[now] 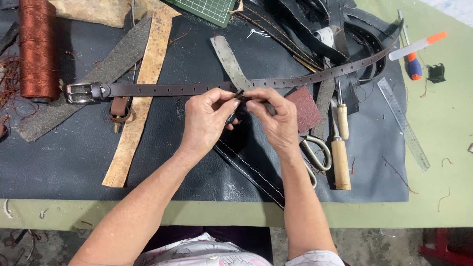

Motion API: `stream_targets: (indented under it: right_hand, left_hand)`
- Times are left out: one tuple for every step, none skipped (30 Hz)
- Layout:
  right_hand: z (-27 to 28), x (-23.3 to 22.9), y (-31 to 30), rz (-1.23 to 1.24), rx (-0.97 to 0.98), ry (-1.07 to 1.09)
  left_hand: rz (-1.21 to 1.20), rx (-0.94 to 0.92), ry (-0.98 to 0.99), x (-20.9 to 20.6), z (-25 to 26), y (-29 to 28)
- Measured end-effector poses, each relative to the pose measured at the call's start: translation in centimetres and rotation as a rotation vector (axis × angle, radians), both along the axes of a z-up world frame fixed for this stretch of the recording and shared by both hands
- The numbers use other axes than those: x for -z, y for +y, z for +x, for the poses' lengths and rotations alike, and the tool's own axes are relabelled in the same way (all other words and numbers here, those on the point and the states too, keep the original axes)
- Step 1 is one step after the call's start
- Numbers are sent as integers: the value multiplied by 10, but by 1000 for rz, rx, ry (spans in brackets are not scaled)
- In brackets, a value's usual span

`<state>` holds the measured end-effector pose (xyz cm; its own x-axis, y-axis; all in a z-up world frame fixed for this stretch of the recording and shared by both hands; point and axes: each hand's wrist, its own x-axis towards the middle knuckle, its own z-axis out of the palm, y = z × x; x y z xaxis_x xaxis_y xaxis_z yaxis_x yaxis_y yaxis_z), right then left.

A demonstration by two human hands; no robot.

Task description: The person uses shears to trim the edges of a black leather belt strap. They repeatedly cut small sections, then fold and inspect the trimmed edge before continuing to cut along the strap.

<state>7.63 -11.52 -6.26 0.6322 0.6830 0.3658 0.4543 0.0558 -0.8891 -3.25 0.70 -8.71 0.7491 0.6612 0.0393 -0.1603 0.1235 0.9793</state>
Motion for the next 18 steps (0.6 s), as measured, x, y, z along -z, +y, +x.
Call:
stream_targets:
  right_hand:
    - [1,4,1,0,0,0]
    - [1,8,1,15,36,-2]
    - [2,13,2,30,71,-2]
    - [1,17,2,29,71,-2]
    - [1,20,2,36,86,15]
    - [1,24,3,43,101,31]
    - [0,21,3,43,100,31]
    - [-2,18,4,36,109,38]
    - [-3,15,5,31,119,44]
    - [-2,16,5,32,119,43]
    - [-2,17,5,32,126,48]
    - [-2,18,5,33,133,52]
    - [-1,19,5,36,134,49]
    - [0,21,5,46,133,47]
    - [0,23,5,55,133,46]
    - [0,22,5,58,133,46]
    - [0,22,5,46,142,29]
    - [-1,21,4,33,151,12]
  left_hand:
    - [0,0,0,-2,-1,-1]
    - [22,-11,-4,-3,-2,-2]
    - [42,-22,-6,-4,-3,-3]
    - [41,-22,-6,-2,-3,-3]
    - [71,-18,-31,0,-3,-2]
    - [100,-13,-56,3,-2,-2]
    - [100,-14,-56,5,-2,-2]
    - [153,-25,-60,8,-1,-2]
    - [208,-36,-64,10,1,-2]
    - [208,-36,-65,12,1,-1]
    - [174,-22,-79,14,1,0]
    - [140,-8,-92,16,2,2]
    - [143,-8,-95,17,2,2]
    - [145,-1,-98,18,3,2]
    - [147,5,-98,19,3,2]
    - [149,6,-98,21,4,3]
    - [204,-1,-92,23,4,3]
    - [259,-8,-86,26,5,3]
